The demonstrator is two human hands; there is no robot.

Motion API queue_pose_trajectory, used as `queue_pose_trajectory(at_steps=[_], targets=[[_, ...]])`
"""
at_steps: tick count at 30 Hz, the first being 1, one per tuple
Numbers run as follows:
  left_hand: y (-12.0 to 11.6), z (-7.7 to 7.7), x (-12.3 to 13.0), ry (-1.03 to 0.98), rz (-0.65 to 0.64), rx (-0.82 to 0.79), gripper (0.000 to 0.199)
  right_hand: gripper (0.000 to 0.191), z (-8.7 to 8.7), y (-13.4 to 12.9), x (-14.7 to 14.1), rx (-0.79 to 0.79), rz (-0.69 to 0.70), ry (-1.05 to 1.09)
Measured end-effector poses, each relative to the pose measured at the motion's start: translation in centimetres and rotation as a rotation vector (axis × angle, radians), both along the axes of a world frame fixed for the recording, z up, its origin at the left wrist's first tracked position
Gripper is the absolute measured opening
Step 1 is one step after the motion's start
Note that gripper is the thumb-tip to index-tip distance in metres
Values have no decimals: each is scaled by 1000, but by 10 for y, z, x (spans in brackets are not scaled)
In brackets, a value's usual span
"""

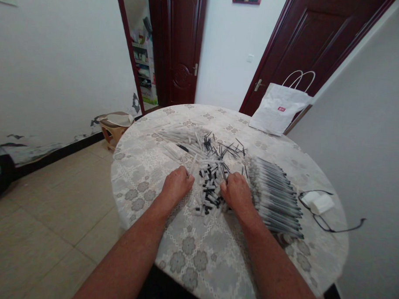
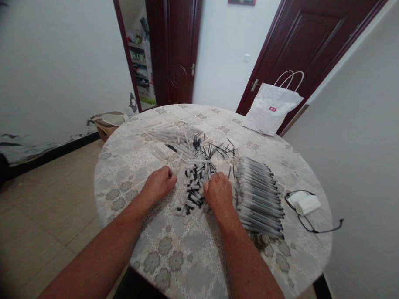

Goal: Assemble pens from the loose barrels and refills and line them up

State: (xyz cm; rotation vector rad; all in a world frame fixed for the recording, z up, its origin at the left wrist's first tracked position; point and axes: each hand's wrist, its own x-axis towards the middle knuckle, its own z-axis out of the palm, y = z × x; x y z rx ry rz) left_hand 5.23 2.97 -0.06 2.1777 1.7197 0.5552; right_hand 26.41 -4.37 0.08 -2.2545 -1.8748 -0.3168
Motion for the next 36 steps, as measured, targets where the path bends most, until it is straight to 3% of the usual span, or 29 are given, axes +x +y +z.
queue_pose_trajectory(at_steps=[3,5,9,13,19,29,36], targets=[[4,1,1,-307,-59,-69,12,17,-3,1,3,76,52,95],[5,2,4,-605,-119,-221,12,17,-4,2,3,123,121,180],[4,7,7,-1210,-197,-545,35,16,-2,2,-2,230,286,333],[3,10,8,-1465,-205,-643,31,21,4,-2,-7,263,470,369],[4,12,6,-1590,-155,-606,29,23,6,-2,-8,168,495,275],[6,6,8,-1496,-156,-569,32,25,8,-3,-6,132,396,175],[-1,3,14,-1440,-238,-676,32,28,9,-4,-13,235,492,333]])
